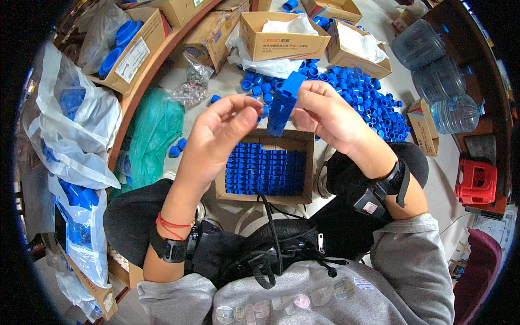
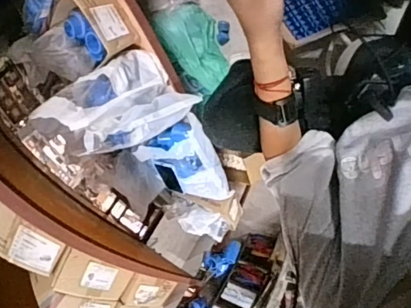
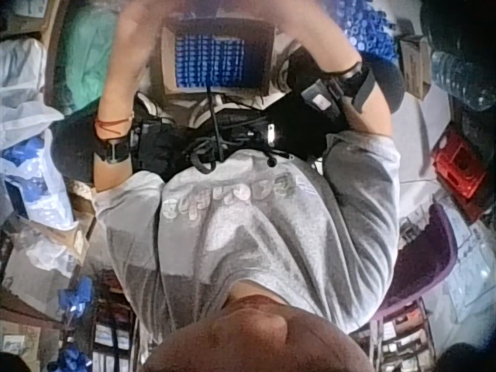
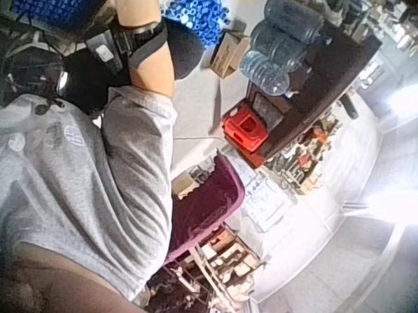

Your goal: The person assembles blue plastic components by hand, inserting small cylindrical pieces into a larger blue frame and placing the assembled units into a cardboard box.

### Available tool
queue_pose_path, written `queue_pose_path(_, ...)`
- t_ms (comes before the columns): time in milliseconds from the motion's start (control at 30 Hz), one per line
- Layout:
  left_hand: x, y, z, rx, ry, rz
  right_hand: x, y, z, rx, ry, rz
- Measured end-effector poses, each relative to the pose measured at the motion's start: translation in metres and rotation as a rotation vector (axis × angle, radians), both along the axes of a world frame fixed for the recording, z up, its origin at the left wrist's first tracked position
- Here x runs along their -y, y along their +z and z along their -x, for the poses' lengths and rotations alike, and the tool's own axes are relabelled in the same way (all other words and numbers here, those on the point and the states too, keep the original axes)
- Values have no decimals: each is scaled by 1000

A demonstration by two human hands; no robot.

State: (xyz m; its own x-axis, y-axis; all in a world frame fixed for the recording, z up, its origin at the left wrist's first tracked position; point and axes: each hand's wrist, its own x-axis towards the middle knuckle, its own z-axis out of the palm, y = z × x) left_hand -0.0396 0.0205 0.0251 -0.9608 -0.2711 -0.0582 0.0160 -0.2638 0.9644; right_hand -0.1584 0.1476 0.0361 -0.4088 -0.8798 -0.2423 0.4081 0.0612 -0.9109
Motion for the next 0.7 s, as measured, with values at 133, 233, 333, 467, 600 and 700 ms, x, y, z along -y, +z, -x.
queue_pose_path(133,6,-1,-1,130,36,-19,2,-1,-1,-317,-116,-72)
queue_pose_path(233,9,-14,-1,190,21,85,4,1,-3,-365,-150,-52)
queue_pose_path(333,6,-17,-1,72,78,338,7,-10,-1,-494,-201,-65)
queue_pose_path(467,5,-6,0,196,105,42,6,-16,1,-701,-206,-103)
queue_pose_path(600,2,-7,-3,170,-61,-150,8,-18,-2,-721,-205,-30)
queue_pose_path(700,-2,-3,-4,143,-141,-116,10,-15,-6,-701,-187,22)
